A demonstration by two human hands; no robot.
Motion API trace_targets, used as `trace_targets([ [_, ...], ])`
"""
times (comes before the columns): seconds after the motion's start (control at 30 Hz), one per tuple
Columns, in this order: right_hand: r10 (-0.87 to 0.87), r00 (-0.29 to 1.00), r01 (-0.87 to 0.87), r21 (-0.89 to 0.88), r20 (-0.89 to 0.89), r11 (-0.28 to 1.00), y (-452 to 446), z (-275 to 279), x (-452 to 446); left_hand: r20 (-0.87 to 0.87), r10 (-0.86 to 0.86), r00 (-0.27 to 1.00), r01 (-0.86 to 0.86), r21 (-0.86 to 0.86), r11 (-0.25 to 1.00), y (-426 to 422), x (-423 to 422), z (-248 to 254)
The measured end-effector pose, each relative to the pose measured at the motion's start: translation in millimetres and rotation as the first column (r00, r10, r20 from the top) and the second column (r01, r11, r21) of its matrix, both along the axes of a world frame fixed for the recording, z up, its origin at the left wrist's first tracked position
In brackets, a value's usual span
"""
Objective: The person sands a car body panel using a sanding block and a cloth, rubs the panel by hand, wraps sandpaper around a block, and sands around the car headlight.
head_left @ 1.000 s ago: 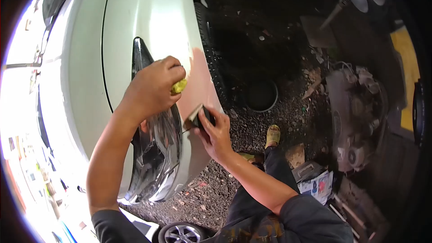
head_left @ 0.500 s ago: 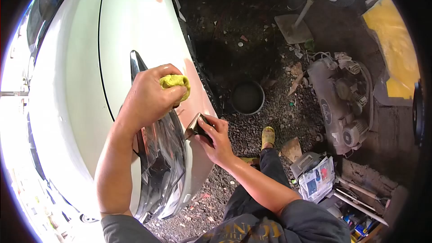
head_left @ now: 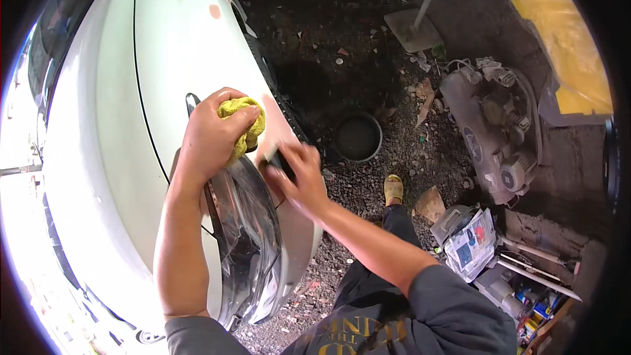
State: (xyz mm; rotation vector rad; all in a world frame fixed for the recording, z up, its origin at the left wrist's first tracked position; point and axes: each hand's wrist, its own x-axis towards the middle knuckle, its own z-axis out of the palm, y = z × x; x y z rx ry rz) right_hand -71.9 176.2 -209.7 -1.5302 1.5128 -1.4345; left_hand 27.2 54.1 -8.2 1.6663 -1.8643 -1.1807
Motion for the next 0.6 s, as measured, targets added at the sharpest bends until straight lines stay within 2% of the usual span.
trace_targets([
  [0.07,-0.049,0.999,0.050,-0.065,0.012,0.997,-63.5,13.1,6.5,0.030,-0.041,0.999,0.040,0.016,0.999,1.7,0.6,0.1],
  [0.13,0.042,0.992,-0.039,-0.026,0.118,0.999,-79.6,13.9,4.5,0.039,-0.047,0.998,0.046,0.026,0.999,2.7,-0.5,0.8],
  [0.23,0.091,0.996,-0.092,0.092,0.012,0.992,8.1,-0.7,1.7,0.036,-0.030,0.999,0.028,0.050,0.998,4.7,-1.3,6.9],
  [0.33,0.125,0.991,-0.129,0.090,0.045,0.988,56.0,-1.5,-3.3,0.021,-0.034,0.999,0.033,0.046,0.998,1.6,-1.4,7.1],
  [0.4,0.099,0.995,-0.100,0.090,0.016,0.991,18.9,3.1,0.1,0.037,-0.061,0.997,0.060,0.025,0.998,2.1,-1.2,3.7],
  [0.43,0.030,0.996,-0.033,0.046,0.083,0.998,-12.2,10.5,6.4,0.027,-0.060,0.998,0.059,0.042,0.997,1.9,-2.9,3.9],
  [0.5,0.052,0.985,-0.055,0.016,0.165,0.998,-77.8,17.6,5.8,0.016,-0.061,0.998,0.059,0.090,0.994,5.8,-5.6,5.9],
  [0.6,0.103,0.984,-0.114,0.066,0.147,0.991,-57.3,23.1,-0.1,0.052,-0.047,0.998,0.044,0.057,0.997,6.6,-6.5,3.0],
])
